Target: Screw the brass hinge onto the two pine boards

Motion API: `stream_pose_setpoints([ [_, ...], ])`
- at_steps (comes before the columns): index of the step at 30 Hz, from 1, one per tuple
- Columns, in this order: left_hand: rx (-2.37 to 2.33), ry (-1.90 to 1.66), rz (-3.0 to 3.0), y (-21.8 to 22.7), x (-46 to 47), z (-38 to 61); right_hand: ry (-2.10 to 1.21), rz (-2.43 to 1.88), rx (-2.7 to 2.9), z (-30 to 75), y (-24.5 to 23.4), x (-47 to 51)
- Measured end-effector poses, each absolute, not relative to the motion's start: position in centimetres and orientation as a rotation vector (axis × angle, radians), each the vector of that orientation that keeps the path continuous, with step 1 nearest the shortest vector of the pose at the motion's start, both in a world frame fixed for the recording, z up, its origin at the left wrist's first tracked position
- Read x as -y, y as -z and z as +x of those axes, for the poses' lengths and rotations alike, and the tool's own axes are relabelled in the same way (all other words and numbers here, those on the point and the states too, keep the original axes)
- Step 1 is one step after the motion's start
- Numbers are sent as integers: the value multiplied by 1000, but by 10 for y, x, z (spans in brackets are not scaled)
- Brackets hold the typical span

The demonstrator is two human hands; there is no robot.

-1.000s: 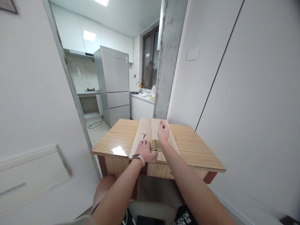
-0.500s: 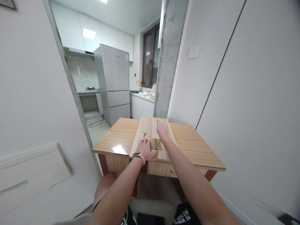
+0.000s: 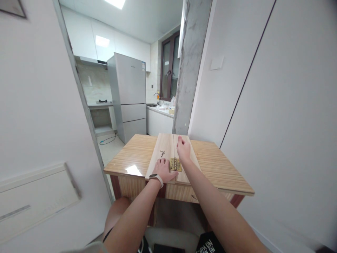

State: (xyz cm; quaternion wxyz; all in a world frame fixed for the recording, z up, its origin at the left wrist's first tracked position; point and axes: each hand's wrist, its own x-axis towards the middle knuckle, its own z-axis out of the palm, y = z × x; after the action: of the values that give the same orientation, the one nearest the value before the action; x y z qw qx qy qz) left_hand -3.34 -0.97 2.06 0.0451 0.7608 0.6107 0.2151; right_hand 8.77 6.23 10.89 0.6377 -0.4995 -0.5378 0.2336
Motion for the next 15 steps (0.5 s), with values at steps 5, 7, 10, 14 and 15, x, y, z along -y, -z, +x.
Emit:
stream_pose_setpoints([
  [5,-1866,-642,2330,-22,10,-34,-480,-1191,1169,77,-100,-58],
  [7,-1871,-643,2332,-22,10,-34,-490,-1220,1149,77,-101,-60],
  [10,-1869,-655,2350,-20,9,-34,-511,-1266,1130,80,-105,-64],
  [14,-1879,-666,2359,-18,8,-35,-704,-1206,1230,87,-110,-66],
  [15,-1880,-665,2358,-17,8,-35,-780,-1170,1280,90,-111,-66],
])
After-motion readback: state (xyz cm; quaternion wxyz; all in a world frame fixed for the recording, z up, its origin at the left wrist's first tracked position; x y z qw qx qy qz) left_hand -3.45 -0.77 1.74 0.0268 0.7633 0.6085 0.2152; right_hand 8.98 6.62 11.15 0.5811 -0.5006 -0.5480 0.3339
